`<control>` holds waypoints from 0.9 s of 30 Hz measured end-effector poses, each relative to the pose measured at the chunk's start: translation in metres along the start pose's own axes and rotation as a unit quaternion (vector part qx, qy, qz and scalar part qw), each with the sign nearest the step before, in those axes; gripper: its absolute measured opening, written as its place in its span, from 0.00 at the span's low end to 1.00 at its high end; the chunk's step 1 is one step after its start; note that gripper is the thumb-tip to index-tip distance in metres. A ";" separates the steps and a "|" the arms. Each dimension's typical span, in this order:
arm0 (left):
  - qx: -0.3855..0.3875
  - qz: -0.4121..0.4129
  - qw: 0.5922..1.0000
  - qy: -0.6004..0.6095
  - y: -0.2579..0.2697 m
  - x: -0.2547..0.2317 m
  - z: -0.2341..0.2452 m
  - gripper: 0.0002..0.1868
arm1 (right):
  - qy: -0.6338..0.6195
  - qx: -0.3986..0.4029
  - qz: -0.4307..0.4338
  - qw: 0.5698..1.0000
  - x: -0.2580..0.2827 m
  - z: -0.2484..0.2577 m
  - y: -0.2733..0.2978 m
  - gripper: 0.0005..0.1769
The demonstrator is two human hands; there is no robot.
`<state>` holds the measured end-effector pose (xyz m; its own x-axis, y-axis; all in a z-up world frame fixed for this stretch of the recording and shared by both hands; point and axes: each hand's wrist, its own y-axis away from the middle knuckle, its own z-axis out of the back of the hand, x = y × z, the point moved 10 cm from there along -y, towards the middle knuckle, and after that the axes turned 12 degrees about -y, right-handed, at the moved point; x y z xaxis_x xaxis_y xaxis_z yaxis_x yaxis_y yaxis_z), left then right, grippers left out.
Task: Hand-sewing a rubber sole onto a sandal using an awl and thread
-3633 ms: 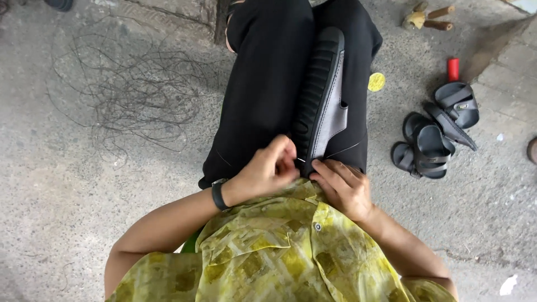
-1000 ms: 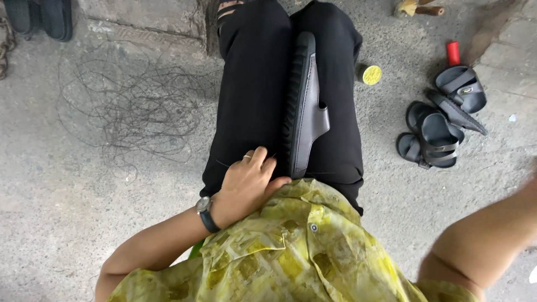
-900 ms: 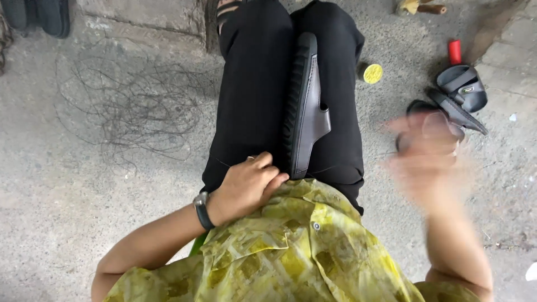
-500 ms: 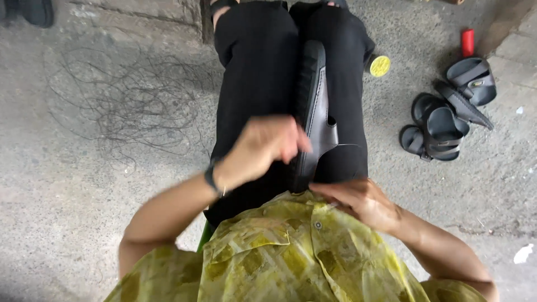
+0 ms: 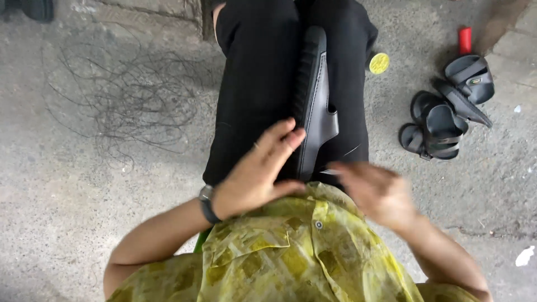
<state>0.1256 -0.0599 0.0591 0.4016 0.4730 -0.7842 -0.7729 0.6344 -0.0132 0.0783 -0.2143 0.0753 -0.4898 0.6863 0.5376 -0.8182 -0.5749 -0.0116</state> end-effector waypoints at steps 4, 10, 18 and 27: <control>-0.049 0.029 0.998 -0.012 0.013 0.000 -0.012 0.50 | -0.069 -0.023 0.025 0.997 0.023 -0.009 -0.021 0.21; -0.076 0.023 0.996 -0.032 0.014 0.006 -0.016 0.50 | -0.007 0.007 0.034 0.999 0.023 -0.016 -0.021 0.21; -0.058 0.010 0.998 0.018 0.008 0.013 -0.017 0.47 | 0.082 0.031 0.015 0.996 0.026 -0.023 -0.015 0.19; -0.102 -0.005 0.993 -0.062 0.010 0.017 -0.019 0.48 | -0.028 -0.069 0.037 0.997 0.010 -0.064 -0.007 0.15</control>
<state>0.1151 -0.0576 0.0338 0.4569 0.5470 -0.7015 -0.8472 0.5078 -0.1558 0.0593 -0.1750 0.0274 -0.5353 0.6161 0.5778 -0.8164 -0.5528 -0.1669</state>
